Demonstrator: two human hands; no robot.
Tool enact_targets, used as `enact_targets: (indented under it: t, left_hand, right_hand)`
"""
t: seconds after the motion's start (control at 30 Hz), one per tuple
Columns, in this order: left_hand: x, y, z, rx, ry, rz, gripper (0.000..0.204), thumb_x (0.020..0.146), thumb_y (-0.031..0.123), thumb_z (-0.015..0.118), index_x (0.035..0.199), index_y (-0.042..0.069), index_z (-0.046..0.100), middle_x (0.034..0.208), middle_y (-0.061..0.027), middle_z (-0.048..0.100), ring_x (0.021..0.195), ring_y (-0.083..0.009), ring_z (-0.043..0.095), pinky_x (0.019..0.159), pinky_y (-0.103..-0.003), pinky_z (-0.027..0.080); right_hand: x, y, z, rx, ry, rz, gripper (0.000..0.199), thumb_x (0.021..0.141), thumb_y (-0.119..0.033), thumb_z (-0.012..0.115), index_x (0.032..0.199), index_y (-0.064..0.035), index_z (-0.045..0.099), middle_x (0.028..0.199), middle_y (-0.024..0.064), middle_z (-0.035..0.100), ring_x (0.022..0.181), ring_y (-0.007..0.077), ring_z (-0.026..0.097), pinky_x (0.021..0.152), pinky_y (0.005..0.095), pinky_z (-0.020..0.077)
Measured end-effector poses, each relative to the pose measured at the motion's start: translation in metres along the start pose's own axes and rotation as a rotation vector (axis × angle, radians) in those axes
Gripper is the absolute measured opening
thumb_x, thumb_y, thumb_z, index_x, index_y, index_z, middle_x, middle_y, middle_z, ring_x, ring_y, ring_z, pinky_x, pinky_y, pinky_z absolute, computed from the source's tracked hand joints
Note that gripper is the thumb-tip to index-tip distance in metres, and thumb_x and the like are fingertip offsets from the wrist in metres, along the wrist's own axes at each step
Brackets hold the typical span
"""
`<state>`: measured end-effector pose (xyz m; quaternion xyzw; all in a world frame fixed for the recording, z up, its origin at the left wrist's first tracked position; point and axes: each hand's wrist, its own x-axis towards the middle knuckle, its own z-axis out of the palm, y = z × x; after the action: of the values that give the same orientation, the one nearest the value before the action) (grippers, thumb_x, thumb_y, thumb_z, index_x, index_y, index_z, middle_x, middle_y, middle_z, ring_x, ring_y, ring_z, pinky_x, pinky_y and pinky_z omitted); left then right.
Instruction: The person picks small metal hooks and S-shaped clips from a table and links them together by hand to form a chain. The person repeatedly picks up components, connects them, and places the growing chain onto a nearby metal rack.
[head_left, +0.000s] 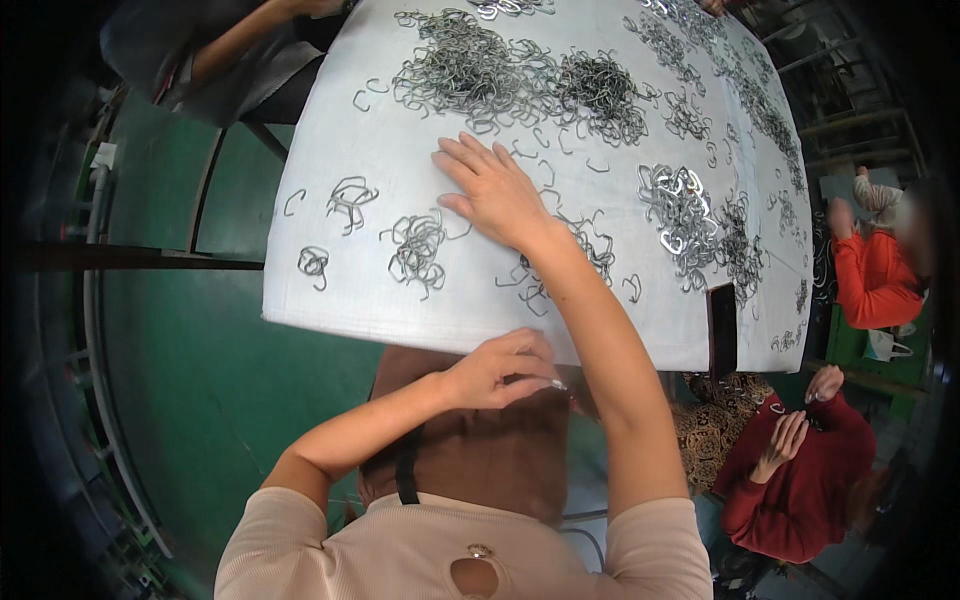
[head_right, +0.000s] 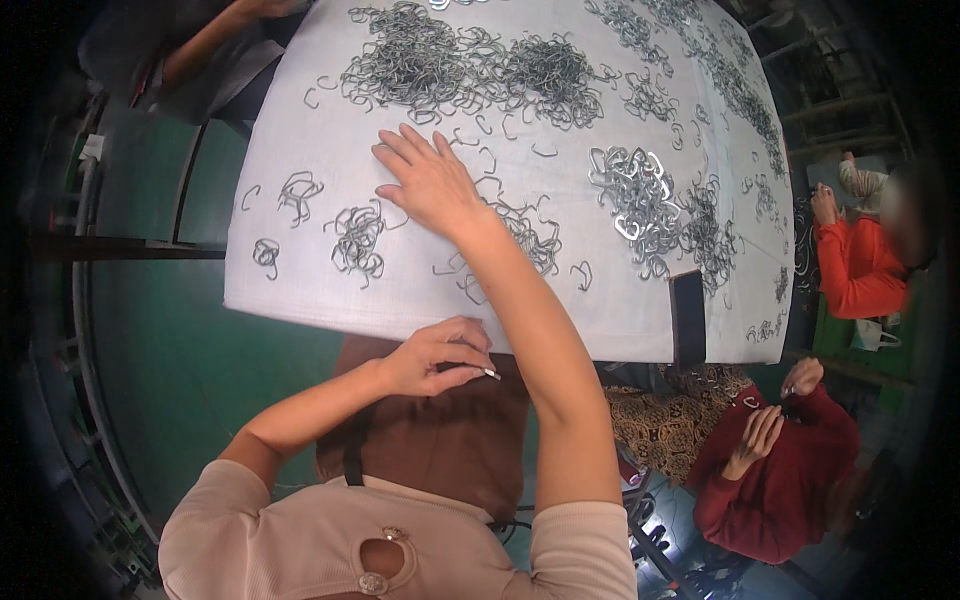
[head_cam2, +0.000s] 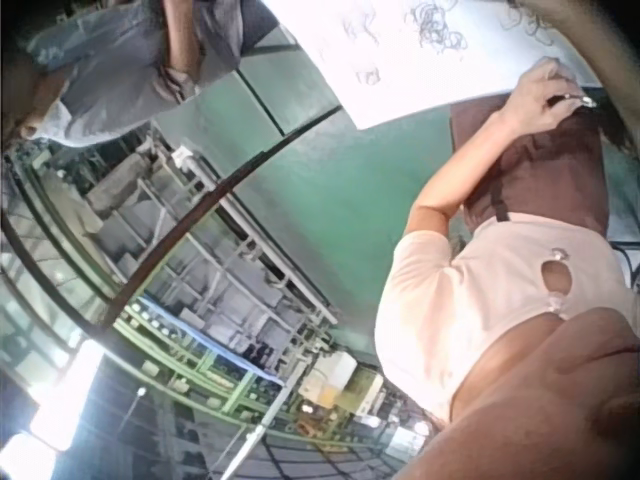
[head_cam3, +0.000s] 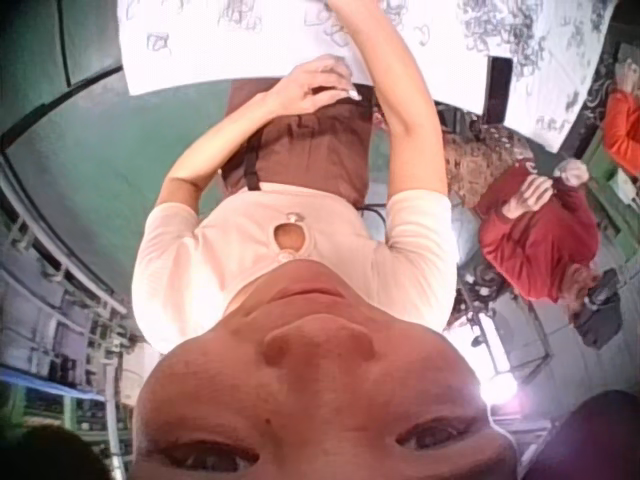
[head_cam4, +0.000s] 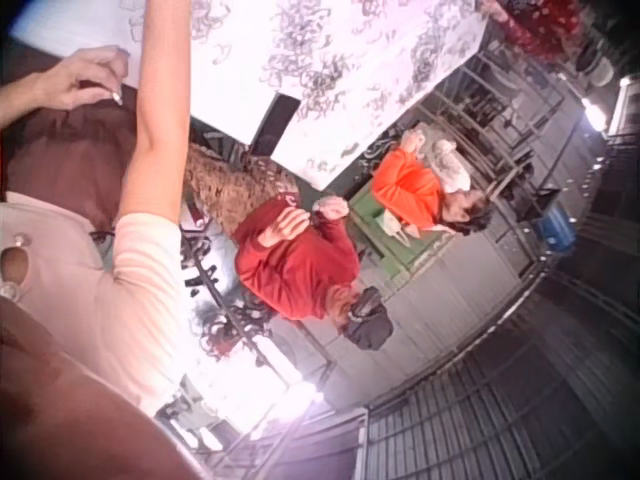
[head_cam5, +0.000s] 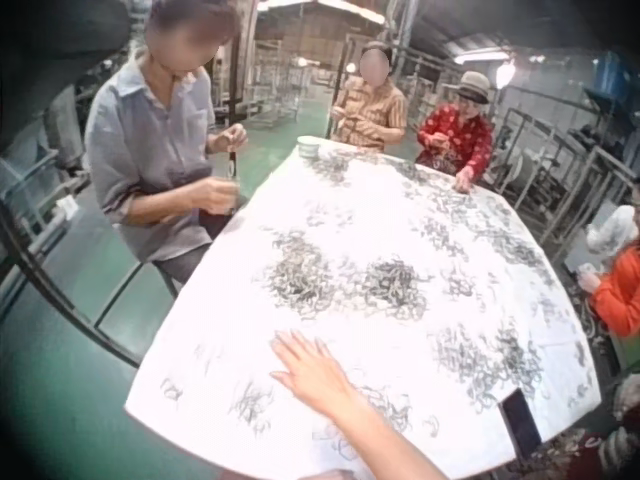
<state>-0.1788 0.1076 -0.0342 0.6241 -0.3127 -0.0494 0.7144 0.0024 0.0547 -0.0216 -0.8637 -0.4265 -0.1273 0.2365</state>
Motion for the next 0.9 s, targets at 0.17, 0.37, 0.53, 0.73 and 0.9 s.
enact_targets:
  t: [0.17, 0.37, 0.53, 0.73, 0.9]
  left_hand:
    - [0.001, -0.003, 0.0, -0.032, -0.01, 0.003, 0.019, 0.08, 0.0, 0.069, 0.098, 0.004, 0.068, 0.099, -0.0087, 0.058, 0.094, -0.0261, 0.057, 0.093, -0.044, 0.044]
    - [0.0, 0.0, -0.002, -0.008, -0.02, -0.018, 0.02, 0.079, 0.002, 0.07, 0.099, 0.007, 0.069, 0.1, -0.0072, 0.06, 0.097, -0.0256, 0.058, 0.1, -0.048, 0.041]
    - [0.002, 0.0, -0.001, -0.017, -0.006, -0.018, 0.021, 0.079, 0.001, 0.07, 0.099, 0.006, 0.069, 0.099, -0.0076, 0.06, 0.096, -0.0258, 0.059, 0.1, -0.047, 0.041]
    - [0.001, -0.001, 0.0, -0.006, 0.027, -0.009, 0.021, 0.078, 0.001, 0.07, 0.098, 0.006, 0.069, 0.099, -0.0078, 0.06, 0.096, -0.0262, 0.058, 0.099, -0.047, 0.042]
    - [0.002, -0.001, -0.001, -0.012, -0.003, 0.001, 0.021, 0.079, 0.002, 0.07, 0.099, 0.006, 0.069, 0.099, -0.0077, 0.06, 0.095, -0.0266, 0.058, 0.099, -0.047, 0.042]
  right_hand:
    - [-0.035, 0.023, -0.04, 0.022, -0.099, 0.08, 0.026, 0.086, -0.024, 0.064, 0.106, -0.0083, 0.065, 0.119, 0.0061, 0.062, 0.117, 0.0265, 0.054, 0.103, 0.0471, 0.0377]
    - [-0.004, 0.042, -0.056, 0.042, -0.073, 0.164, 0.017, 0.082, -0.006, 0.06, 0.098, -0.0074, 0.066, 0.102, 0.0076, 0.064, 0.097, 0.0266, 0.061, 0.088, 0.0405, 0.0464]
    - [0.033, 0.076, -0.018, -0.19, 0.038, 0.112, 0.04, 0.077, 0.007, 0.052, 0.108, -0.0149, 0.066, 0.119, 0.0058, 0.06, 0.113, 0.0239, 0.055, 0.101, 0.0466, 0.0386]
    - [0.008, 0.065, -0.067, -0.042, -0.197, 0.243, 0.046, 0.077, 0.008, 0.051, 0.108, -0.0217, 0.068, 0.121, 0.003, 0.058, 0.116, 0.0235, 0.052, 0.104, 0.0488, 0.0355]
    - [-0.01, 0.076, -0.073, -0.045, -0.183, 0.297, 0.04, 0.076, 0.007, 0.054, 0.102, -0.0178, 0.071, 0.113, 0.0046, 0.06, 0.107, 0.0237, 0.056, 0.096, 0.0449, 0.0403]
